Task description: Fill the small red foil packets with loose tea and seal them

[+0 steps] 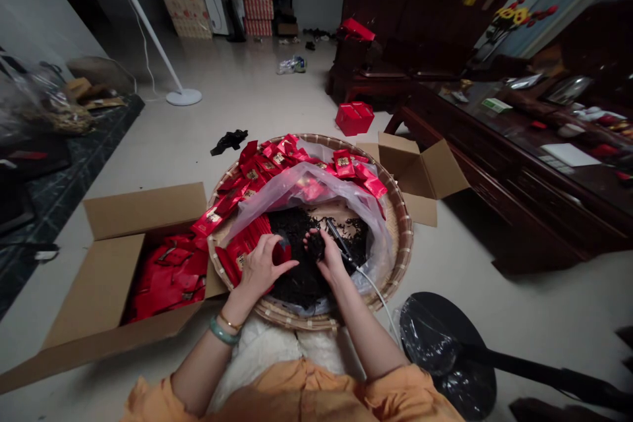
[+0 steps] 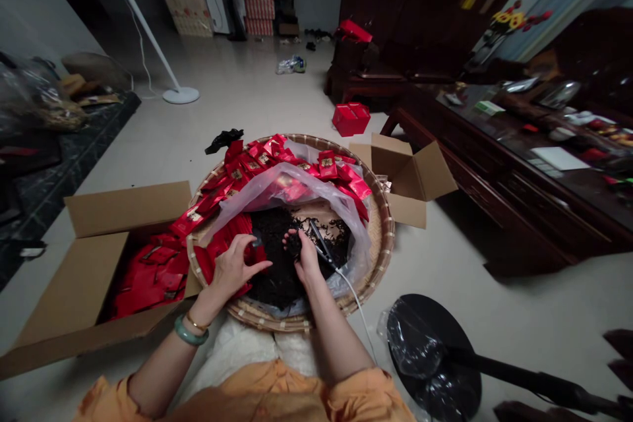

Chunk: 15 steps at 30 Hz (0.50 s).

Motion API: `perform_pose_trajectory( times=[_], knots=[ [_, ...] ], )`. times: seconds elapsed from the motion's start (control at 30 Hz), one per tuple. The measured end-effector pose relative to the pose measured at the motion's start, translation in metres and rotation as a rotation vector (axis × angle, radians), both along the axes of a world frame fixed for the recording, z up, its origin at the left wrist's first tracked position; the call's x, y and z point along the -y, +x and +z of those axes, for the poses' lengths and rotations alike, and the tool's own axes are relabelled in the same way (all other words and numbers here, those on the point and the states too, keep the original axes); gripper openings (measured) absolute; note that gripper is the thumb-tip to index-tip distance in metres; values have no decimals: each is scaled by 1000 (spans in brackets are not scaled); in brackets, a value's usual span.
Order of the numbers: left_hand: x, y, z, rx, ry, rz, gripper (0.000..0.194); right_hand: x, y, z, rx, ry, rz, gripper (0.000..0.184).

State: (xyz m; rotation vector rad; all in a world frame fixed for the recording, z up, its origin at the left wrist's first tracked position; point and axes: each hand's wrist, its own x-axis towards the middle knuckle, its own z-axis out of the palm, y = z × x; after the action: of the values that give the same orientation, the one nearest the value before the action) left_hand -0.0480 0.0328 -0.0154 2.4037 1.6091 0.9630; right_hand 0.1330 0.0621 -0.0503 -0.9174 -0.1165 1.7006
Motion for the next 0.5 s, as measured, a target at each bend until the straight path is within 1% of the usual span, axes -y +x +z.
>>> perform_pose_trajectory(
  times=[0.1, 0.2, 0.27, 0.37, 0.43, 0.5],
  knots=[
    [0, -5, 10, -23, -100, -37, 56, -1, 2, 1, -133, -37, 20, 27],
    [-1, -12, 23, -49, -166, -126, 42, -1, 5, 1, -246, -85, 16, 28],
    [-4, -16, 27, -57, -128, -156, 35, 0, 6, 1, -293, -95, 20, 25],
    [-8, -21, 27, -64, 5, -190, 26, 1, 4, 5, -334, -110, 32, 23],
    [-11, -22, 26, -72, 80, -246, 20, 1, 3, 11, -340, -120, 40, 21],
    [-14, -21, 27, -93, 132, -322, 17, 1, 3, 21, -342, -115, 49, 19]
  ],
)
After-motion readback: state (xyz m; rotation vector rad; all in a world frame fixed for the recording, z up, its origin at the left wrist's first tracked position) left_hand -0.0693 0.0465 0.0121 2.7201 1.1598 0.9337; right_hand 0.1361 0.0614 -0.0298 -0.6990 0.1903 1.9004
